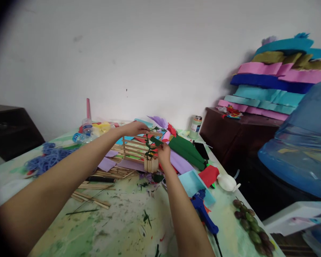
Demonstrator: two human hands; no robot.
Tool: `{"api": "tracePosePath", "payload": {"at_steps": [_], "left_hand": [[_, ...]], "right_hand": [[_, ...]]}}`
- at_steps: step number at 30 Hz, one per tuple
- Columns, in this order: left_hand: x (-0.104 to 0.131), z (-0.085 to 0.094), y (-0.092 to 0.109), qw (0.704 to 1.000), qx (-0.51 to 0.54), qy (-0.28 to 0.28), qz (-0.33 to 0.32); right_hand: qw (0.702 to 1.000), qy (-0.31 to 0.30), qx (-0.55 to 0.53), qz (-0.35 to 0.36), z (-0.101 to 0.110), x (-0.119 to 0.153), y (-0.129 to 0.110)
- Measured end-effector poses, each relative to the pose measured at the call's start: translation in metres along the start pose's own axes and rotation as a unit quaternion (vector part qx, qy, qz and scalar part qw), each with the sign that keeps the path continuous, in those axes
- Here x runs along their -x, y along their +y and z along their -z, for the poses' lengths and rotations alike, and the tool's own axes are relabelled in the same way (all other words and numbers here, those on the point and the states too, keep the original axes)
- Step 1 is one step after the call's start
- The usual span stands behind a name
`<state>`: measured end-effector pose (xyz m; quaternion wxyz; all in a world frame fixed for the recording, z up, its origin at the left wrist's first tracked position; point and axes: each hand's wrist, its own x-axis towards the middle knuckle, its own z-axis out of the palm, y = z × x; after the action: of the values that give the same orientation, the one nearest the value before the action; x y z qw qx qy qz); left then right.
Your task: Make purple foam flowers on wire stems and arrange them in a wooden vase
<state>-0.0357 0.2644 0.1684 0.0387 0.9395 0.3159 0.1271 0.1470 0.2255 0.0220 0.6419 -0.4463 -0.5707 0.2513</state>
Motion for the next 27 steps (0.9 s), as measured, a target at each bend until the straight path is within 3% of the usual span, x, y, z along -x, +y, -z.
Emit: {"api": "tracePosePath", "payload": {"at_steps": [14,23,27], "left_hand": [[-0.003,-0.006,0.005,1.000,-0.011,0.021,0.019],[-0.004,-0.007,-0.001,1.000,0.007,0.019,0.012],[-0.003,-0.007,0.000,1.000,0.013,0.016,0.015]], "right_hand": [[1.000,-0.001,0.003,-0.027,-0.002,0.007,-0.005],[0.994,0.078,0.067,-0.047,-0.020,0.009,-0.010],[0.994,0.079,0.065,-0.050,-0.020,0.008,-0.007]]}}
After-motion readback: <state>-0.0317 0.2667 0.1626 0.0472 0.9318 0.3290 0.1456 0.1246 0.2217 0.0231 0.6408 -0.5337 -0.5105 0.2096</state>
